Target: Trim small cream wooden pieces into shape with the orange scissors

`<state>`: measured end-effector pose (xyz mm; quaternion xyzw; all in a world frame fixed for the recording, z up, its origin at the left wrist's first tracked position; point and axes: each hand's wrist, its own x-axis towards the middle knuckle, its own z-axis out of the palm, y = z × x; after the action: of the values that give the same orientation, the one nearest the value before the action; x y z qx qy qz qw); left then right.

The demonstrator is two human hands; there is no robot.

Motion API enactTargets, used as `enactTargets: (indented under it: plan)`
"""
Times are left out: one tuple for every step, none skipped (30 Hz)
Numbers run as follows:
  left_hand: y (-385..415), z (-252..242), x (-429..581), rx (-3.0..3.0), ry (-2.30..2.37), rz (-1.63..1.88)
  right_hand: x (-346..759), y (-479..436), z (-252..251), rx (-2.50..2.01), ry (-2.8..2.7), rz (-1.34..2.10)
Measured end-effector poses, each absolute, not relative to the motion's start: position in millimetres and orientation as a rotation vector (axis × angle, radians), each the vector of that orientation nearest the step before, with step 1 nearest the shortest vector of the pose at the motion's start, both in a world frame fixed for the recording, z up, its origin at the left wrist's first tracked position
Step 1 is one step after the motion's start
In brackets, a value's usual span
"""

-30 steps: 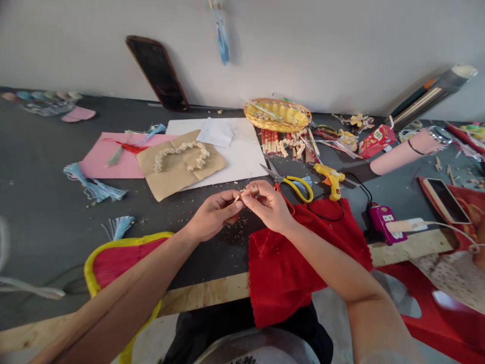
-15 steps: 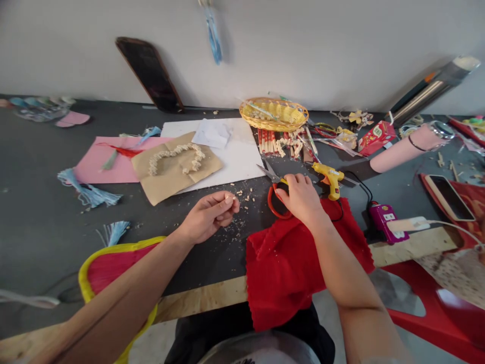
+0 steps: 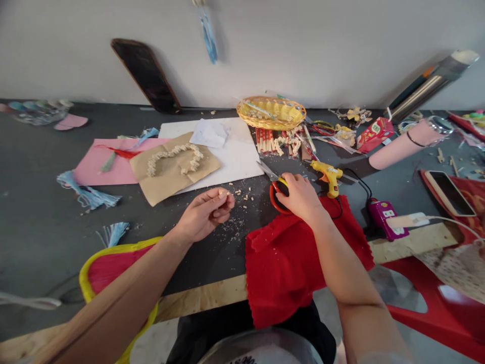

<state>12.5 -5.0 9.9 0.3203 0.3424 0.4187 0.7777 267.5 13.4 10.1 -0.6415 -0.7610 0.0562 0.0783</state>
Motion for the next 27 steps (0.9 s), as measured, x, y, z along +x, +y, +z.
enactTargets:
  plan:
    - [-5,10,13,0.687,0.740,0.910,267,14,11,-1.949,-2.251,0.189]
    - [-5,10,13,0.684,0.737,0.915,266,14,12,-1.970,-2.223,0.206]
    - [-4,10,12,0.683,0.733,0.920,266,15,13,-1.980,-2.191,0.218]
    - [-4,10,12,0.683,0.730,0.925,266,15,14,-1.974,-2.150,0.223]
    - [-4,9,12,0.684,0.726,0.931,266,16,14,-1.950,-2.094,0.228]
    - [-4,9,12,0.685,0.721,0.940,267,17,14,-1.903,-2.022,0.243]
    - [-3,8,11,0.687,0.715,0.950,267,18,14,-1.831,-1.940,0.274]
    - [-3,7,11,0.690,0.706,0.958,266,18,13,-1.736,-1.856,0.323]
    - [-3,7,10,0.692,0.695,0.966,266,18,12,-1.629,-1.781,0.385]
    - [-2,6,10,0.694,0.684,0.970,264,18,11,-1.524,-1.725,0.453]
    - [-2,5,10,0.693,0.675,0.973,262,16,11,-1.434,-1.692,0.517]
    - [-2,4,9,0.692,0.666,0.975,259,14,11,-1.368,-1.687,0.569]
    - [-2,4,9,0.690,0.661,0.976,256,12,11,-1.330,-1.710,0.607]
    - [-2,3,9,0.688,0.658,0.977,253,8,13,-1.313,-1.755,0.629]
    - [-2,3,9,0.685,0.657,0.979,249,5,14,-1.298,-1.822,0.637]
    - [-2,3,9,0.684,0.657,0.981,246,1,16,-1.275,-1.903,0.635]
    - [-2,3,9,0.683,0.658,0.981,242,-2,18,-1.240,-1.987,0.617]
    - [-2,3,9,0.683,0.658,0.981,239,-5,21,-1.199,-2.070,0.589]
    - [-2,3,9,0.683,0.657,0.983,236,-7,22,-1.164,-2.147,0.555]
    - [-2,3,8,0.680,0.654,0.984,234,-8,24,-1.139,-2.216,0.517]
    - [-3,3,8,0.674,0.652,0.985,232,-9,24,-1.123,-2.275,0.484]
    - [-3,3,8,0.666,0.650,0.985,230,-9,25,-1.118,-2.321,0.456]
    - [-3,3,8,0.657,0.651,0.985,230,-9,24,-1.117,-2.353,0.438]
    - [-3,3,8,0.651,0.655,0.986,229,-9,24,-1.117,-2.374,0.429]
    - [-3,3,8,0.648,0.661,0.985,229,-9,23,-1.118,-2.386,0.426]
    - [-4,3,8,0.651,0.666,0.984,230,-9,22,-1.119,-2.391,0.425]
    - [-4,2,9,0.658,0.668,0.984,230,-9,21,-1.121,-2.395,0.423]
